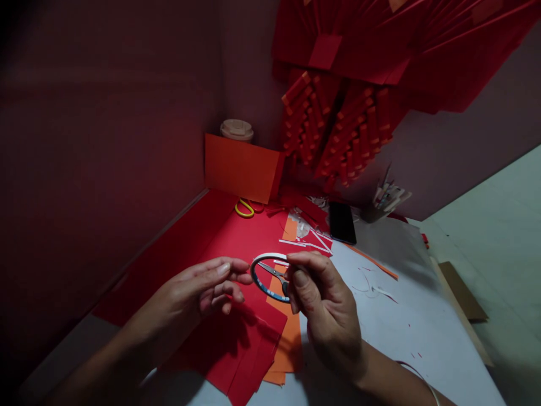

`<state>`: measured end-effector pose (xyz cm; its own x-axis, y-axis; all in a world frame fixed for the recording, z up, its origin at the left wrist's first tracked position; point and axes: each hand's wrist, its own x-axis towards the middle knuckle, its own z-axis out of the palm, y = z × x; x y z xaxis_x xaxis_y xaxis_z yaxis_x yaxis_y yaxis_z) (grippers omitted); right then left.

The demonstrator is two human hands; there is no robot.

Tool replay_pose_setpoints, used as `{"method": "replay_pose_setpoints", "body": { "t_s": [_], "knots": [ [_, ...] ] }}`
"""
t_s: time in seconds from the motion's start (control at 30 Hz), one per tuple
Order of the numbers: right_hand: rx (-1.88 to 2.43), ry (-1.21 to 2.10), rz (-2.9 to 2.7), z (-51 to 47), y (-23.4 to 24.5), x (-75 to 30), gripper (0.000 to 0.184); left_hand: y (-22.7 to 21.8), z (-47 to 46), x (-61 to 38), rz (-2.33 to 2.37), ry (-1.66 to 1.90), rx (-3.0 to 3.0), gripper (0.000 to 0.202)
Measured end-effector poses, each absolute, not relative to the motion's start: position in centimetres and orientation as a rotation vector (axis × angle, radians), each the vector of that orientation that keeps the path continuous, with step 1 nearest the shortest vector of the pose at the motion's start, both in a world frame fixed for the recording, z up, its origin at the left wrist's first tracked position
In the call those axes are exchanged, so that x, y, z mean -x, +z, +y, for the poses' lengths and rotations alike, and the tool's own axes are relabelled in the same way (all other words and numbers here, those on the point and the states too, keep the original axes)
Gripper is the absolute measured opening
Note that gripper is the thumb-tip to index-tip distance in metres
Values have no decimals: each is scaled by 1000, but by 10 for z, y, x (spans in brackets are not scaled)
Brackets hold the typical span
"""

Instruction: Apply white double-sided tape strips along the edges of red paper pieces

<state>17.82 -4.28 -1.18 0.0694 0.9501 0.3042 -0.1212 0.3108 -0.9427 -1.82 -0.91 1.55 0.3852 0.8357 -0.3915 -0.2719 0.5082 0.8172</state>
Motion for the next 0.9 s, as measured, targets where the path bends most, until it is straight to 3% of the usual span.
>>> {"method": "replay_pose_setpoints", "body": {
  "t_s": [0.57, 0.9],
  "knots": [
    [904, 1056, -1224, -60, -2, -174, 20, 8, -10, 21, 809, 620, -829, 26],
    [1104, 1283, -1176, -44, -10, -179, 22, 10, -7, 24, 1011, 886, -950, 16]
  ]
}}
